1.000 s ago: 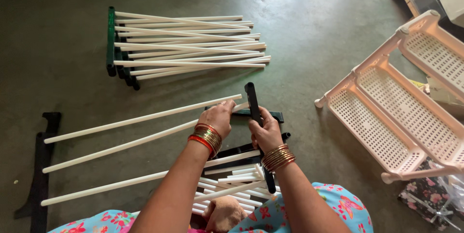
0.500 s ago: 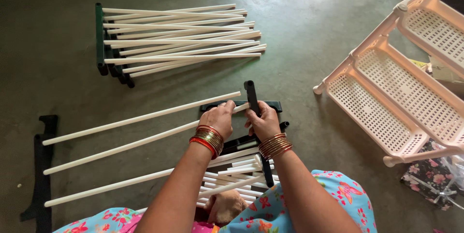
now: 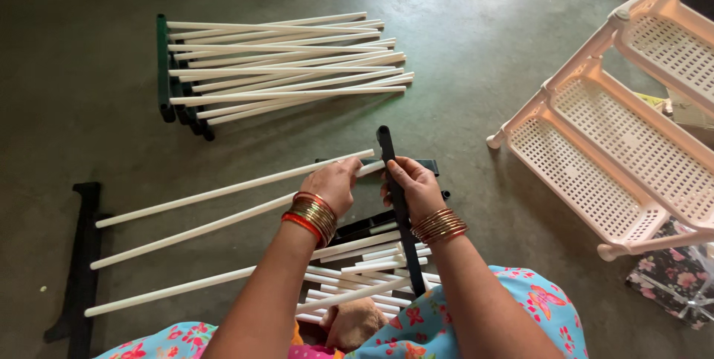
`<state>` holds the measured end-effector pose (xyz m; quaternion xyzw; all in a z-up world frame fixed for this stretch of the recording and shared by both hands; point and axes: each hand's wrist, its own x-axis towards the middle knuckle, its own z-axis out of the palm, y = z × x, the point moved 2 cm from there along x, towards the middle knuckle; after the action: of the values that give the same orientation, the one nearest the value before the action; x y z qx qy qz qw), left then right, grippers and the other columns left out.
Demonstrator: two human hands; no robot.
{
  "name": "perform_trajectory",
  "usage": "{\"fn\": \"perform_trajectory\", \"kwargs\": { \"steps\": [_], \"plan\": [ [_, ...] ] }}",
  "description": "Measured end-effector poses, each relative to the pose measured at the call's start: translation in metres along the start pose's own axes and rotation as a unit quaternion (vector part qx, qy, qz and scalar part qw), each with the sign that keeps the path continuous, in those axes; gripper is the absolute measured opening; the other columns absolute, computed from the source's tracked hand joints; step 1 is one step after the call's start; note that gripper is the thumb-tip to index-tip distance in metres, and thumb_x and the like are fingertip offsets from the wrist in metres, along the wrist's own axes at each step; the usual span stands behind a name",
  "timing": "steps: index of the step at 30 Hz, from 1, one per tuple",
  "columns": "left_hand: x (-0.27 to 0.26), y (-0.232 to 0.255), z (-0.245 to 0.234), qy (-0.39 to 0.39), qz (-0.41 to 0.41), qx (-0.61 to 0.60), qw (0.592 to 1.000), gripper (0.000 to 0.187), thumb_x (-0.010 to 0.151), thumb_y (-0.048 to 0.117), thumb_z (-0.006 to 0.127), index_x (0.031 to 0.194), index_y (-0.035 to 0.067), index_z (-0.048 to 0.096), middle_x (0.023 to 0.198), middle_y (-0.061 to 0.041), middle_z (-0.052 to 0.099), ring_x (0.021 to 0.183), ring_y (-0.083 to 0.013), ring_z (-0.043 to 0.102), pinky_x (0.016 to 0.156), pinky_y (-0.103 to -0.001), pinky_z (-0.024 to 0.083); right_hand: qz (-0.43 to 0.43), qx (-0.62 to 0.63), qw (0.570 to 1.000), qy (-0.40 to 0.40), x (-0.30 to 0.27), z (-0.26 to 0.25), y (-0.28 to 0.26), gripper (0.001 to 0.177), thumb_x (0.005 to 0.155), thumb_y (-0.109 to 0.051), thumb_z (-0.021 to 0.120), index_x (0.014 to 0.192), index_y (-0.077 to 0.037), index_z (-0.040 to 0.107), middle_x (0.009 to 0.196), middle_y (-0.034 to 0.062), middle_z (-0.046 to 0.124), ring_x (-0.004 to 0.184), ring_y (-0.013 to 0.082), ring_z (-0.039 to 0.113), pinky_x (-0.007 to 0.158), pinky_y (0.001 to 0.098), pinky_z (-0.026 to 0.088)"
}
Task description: The person sits on the floor and assembles a rack-like structure by inserting white plastic rods into black plastic side frames. The person wipes a frame with a cloth, then repeatedly picks up rods and inserts them into slots on the side pieces, building a ladder-like assembly.
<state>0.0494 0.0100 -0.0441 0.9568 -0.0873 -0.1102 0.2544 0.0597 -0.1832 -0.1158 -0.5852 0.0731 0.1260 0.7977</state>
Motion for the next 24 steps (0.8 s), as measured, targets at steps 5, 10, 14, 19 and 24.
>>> {"fn": "perform_trajectory", "kwargs": {
  "steps": [5,10,14,19,24],
  "plan": [
    [-0.015,-0.002,0.004,0.005,0.0,-0.07,0.998,0.032,0.092,0.005,0.054,0.117,0.019,0.068,0.101,-0.005,0.072,0.095,-0.027,0.071,0.082,-0.042,0.056,-0.007,0.04,0.999,-0.03,-0.001,0.001,0.0,0.026,0.1,-0.026,0.063,0.115,-0.005,0.07,0.081,0.0047,0.068,0.061,0.0157,0.068,0.05,0.03,0.055],
    [-0.028,-0.004,0.015,0.036,0.021,-0.104,0.994,0.041,0.087,0.003,0.056,0.118,0.024,0.073,0.096,-0.005,0.07,0.091,-0.0275,0.07,0.082,-0.041,0.056,-0.002,0.047,0.999,-0.026,0.003,-0.002,0.005,0.027,0.1,-0.028,0.063,0.113,-0.005,0.068,0.084,0.0053,0.071,0.062,0.0168,0.069,0.05,0.0313,0.056],
    [-0.031,-0.004,0.021,0.061,0.02,-0.1,0.993,0.043,0.086,0.003,0.057,0.118,0.026,0.074,0.092,-0.006,0.069,0.088,-0.0281,0.07,0.081,-0.042,0.056,-0.001,0.038,0.999,-0.016,0.004,-0.006,0.008,0.027,0.1,-0.028,0.063,0.114,-0.005,0.069,0.085,0.0058,0.071,0.061,0.0166,0.067,0.053,0.0315,0.056],
    [-0.032,-0.005,0.022,0.074,0.014,-0.094,0.993,0.043,0.087,0.002,0.059,0.117,0.026,0.076,0.091,-0.006,0.069,0.087,-0.0279,0.07,0.081,-0.042,0.056,-0.012,0.05,0.998,-0.035,0.002,-0.001,0.006,0.027,0.102,-0.028,0.063,0.114,-0.004,0.068,0.081,0.0039,0.066,0.058,0.0131,0.06,0.048,0.0294,0.05],
    [-0.032,-0.005,0.02,0.077,0.013,-0.102,0.992,0.044,0.087,0.001,0.059,0.119,0.027,0.075,0.092,-0.005,0.069,0.088,-0.026,0.07,0.082,-0.041,0.056,0.002,0.069,0.996,-0.056,-0.002,0.004,-0.001,0.027,0.098,-0.021,0.067,0.118,-0.003,0.069,0.083,0.0022,0.065,0.06,0.0115,0.058,0.049,0.0279,0.048]
  ]
}}
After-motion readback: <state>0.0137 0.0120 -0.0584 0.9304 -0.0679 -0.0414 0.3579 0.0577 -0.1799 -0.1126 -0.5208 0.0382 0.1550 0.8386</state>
